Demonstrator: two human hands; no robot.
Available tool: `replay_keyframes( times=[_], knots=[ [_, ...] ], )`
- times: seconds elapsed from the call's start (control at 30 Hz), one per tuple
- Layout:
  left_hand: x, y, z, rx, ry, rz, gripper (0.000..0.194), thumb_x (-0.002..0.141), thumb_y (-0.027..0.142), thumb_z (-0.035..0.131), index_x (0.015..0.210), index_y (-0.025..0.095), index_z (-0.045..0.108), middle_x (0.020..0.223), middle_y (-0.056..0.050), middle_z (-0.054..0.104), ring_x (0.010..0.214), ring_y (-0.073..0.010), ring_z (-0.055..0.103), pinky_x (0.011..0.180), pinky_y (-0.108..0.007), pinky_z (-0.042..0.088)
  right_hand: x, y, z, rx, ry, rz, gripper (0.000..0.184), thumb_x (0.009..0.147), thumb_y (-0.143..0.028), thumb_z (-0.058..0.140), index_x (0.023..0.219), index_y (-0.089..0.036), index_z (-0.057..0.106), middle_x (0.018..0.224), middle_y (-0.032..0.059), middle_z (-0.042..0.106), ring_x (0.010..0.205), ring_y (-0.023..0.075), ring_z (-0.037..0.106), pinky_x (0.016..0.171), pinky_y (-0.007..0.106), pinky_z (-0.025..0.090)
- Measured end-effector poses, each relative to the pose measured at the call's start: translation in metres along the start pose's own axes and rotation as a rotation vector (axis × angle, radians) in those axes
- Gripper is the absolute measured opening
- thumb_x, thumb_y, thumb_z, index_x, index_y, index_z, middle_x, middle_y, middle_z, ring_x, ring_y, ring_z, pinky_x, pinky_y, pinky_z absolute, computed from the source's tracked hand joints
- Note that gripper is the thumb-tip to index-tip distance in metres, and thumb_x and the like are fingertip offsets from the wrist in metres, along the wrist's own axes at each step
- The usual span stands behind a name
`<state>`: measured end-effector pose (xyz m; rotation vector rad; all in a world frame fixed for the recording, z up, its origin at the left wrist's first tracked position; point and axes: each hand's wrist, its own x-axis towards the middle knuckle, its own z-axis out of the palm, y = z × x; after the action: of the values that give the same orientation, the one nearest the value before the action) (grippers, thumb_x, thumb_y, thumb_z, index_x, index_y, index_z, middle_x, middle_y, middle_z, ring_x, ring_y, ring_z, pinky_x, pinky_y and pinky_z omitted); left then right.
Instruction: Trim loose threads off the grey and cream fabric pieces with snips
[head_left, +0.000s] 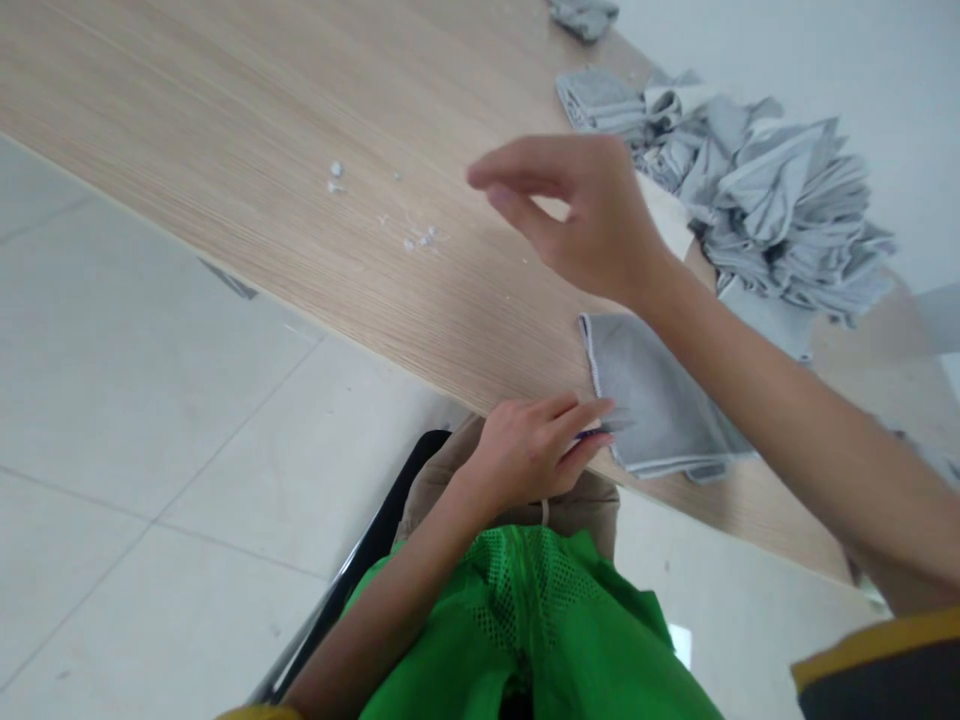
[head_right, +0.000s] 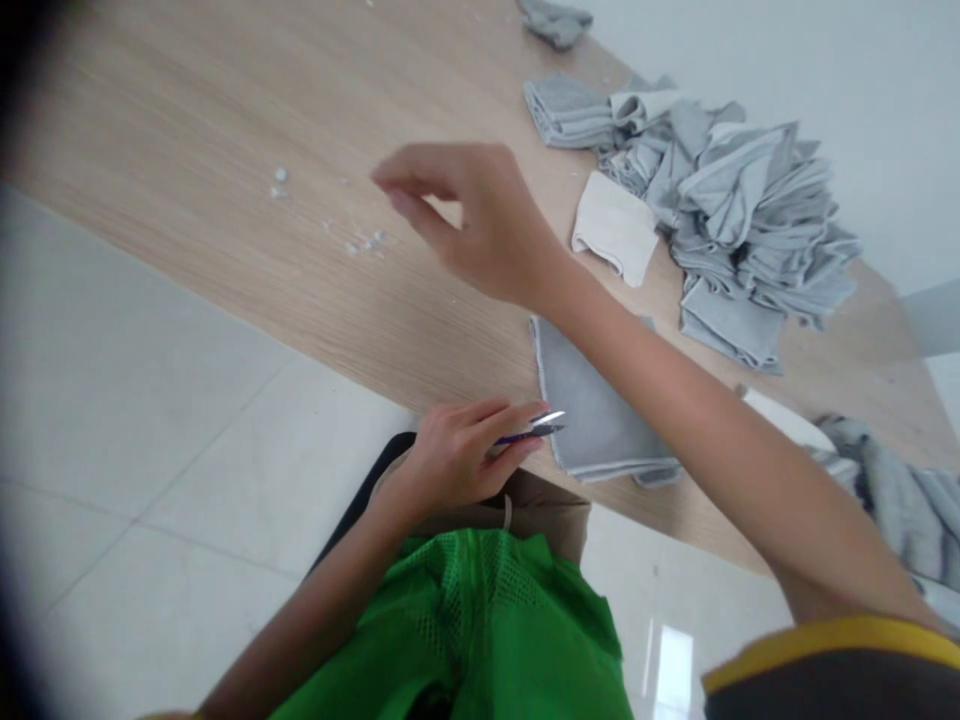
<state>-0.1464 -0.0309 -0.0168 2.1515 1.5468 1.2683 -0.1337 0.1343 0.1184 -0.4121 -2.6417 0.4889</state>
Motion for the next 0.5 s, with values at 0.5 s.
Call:
replay_keyframes(
  times=[0.5],
  knots=[
    [0.001,-0.006,0.009,-0.021,0.039,-0.012,0.035,0.097,0.038,0.060,0.127,0.021,0.067,0.091,-0.004,0.076,0.075,-0.0147,0.069,0.064,-0.025,0.049,-0.270,-0.039,0.012,0.043,0.123,0.421,0.018,0.091,-0.017,0.066,0.105,-0.023,0.075,0.108,0.0092,0.070,0.101,0.0228,0.067,0.088,0.041,0.056]
  ],
)
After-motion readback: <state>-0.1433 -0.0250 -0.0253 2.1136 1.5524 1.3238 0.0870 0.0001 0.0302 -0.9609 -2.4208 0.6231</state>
